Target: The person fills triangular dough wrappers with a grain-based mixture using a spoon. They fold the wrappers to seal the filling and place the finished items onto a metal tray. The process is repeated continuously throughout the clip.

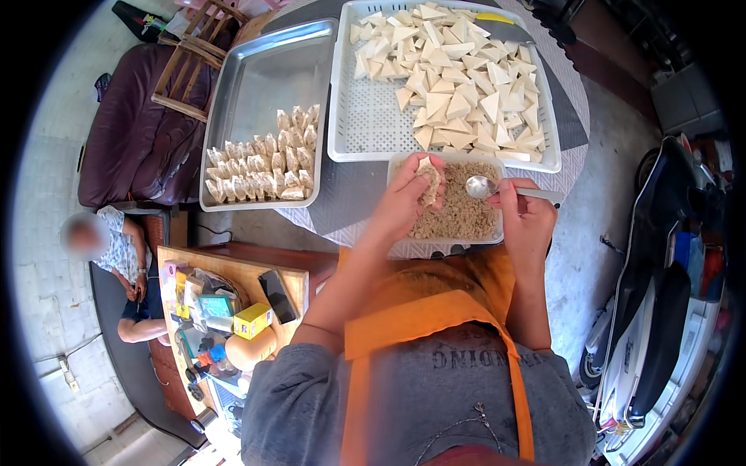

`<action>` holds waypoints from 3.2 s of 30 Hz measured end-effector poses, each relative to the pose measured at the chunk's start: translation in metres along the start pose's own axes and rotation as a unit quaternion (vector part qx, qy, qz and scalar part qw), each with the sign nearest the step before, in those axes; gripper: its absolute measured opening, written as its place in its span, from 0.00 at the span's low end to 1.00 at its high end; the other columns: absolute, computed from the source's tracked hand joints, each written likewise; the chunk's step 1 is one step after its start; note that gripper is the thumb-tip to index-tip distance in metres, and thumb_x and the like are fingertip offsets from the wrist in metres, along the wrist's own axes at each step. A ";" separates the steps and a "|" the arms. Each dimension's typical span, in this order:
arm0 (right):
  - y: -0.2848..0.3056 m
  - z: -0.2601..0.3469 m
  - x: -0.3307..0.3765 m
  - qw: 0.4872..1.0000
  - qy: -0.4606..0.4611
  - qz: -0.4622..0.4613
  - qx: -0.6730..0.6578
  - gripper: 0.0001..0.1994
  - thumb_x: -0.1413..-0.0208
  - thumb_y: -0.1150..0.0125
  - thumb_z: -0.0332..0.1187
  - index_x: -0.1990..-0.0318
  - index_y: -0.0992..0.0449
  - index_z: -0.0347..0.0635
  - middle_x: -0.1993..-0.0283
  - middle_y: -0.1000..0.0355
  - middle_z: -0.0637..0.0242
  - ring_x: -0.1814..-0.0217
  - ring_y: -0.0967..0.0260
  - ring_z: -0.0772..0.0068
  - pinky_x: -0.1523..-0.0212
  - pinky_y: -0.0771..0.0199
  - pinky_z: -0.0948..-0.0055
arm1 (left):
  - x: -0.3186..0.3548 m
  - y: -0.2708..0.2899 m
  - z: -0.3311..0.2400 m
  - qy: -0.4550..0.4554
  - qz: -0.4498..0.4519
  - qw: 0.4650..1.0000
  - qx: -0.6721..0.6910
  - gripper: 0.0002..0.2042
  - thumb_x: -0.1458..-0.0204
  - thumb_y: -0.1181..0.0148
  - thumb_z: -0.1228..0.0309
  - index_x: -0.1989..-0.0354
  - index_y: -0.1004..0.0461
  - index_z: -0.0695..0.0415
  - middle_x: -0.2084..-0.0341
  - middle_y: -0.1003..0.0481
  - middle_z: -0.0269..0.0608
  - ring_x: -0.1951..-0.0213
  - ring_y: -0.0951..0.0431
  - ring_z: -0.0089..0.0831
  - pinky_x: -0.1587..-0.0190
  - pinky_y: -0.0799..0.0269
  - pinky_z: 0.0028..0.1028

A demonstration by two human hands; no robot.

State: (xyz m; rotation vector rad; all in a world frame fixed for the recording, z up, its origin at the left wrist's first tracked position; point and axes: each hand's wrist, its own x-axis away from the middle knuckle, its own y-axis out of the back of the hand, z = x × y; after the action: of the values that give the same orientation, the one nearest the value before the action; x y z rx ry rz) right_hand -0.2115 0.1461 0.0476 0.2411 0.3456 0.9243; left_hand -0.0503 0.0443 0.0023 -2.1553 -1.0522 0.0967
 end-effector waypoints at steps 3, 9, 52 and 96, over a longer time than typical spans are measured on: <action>0.001 -0.020 0.004 0.996 -0.051 -0.001 -0.077 0.08 0.40 0.44 0.28 0.67 0.25 0.29 0.74 0.25 0.63 0.72 0.26 0.79 0.69 0.25 0.79 | 0.005 -0.016 0.000 -0.033 -0.040 0.979 -0.198 0.08 0.40 0.55 0.75 0.53 0.36 0.56 0.70 0.33 0.35 0.73 0.33 0.22 0.70 0.33 0.23; 0.002 -0.031 0.010 0.990 -0.079 0.021 -0.114 0.07 0.40 0.45 0.27 0.66 0.25 0.29 0.74 0.26 0.65 0.72 0.26 0.79 0.68 0.23 0.79 | 0.001 0.001 0.011 0.028 0.018 0.996 -0.078 0.06 0.39 0.53 0.72 0.55 0.34 0.54 0.71 0.32 0.33 0.72 0.33 0.23 0.68 0.35 0.22; -0.047 -0.029 0.008 0.982 0.073 0.099 -0.147 0.03 0.44 0.44 0.21 0.66 0.24 0.32 0.67 0.26 0.60 0.68 0.25 0.72 0.68 0.26 0.76 | 0.002 0.009 0.016 0.002 -0.009 0.999 -0.048 0.29 0.37 0.76 0.43 0.52 0.35 0.54 0.58 0.32 0.39 0.58 0.31 0.29 0.57 0.33 0.30; -0.035 -0.059 0.019 0.998 0.058 0.028 0.010 0.07 0.43 0.44 0.24 0.70 0.24 0.29 0.73 0.26 0.60 0.73 0.27 0.72 0.73 0.29 0.76 | -0.002 0.027 -0.012 -0.012 -0.017 1.000 -0.014 0.22 0.35 0.61 0.55 0.78 0.35 0.56 0.86 0.37 0.32 0.83 0.37 0.22 0.80 0.41 0.22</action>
State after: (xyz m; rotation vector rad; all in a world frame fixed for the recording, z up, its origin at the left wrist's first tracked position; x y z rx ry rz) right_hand -0.1983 0.1444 -0.0225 0.2162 0.4577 0.9934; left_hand -0.0295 0.0252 -0.0070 -2.1657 -1.1109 0.0926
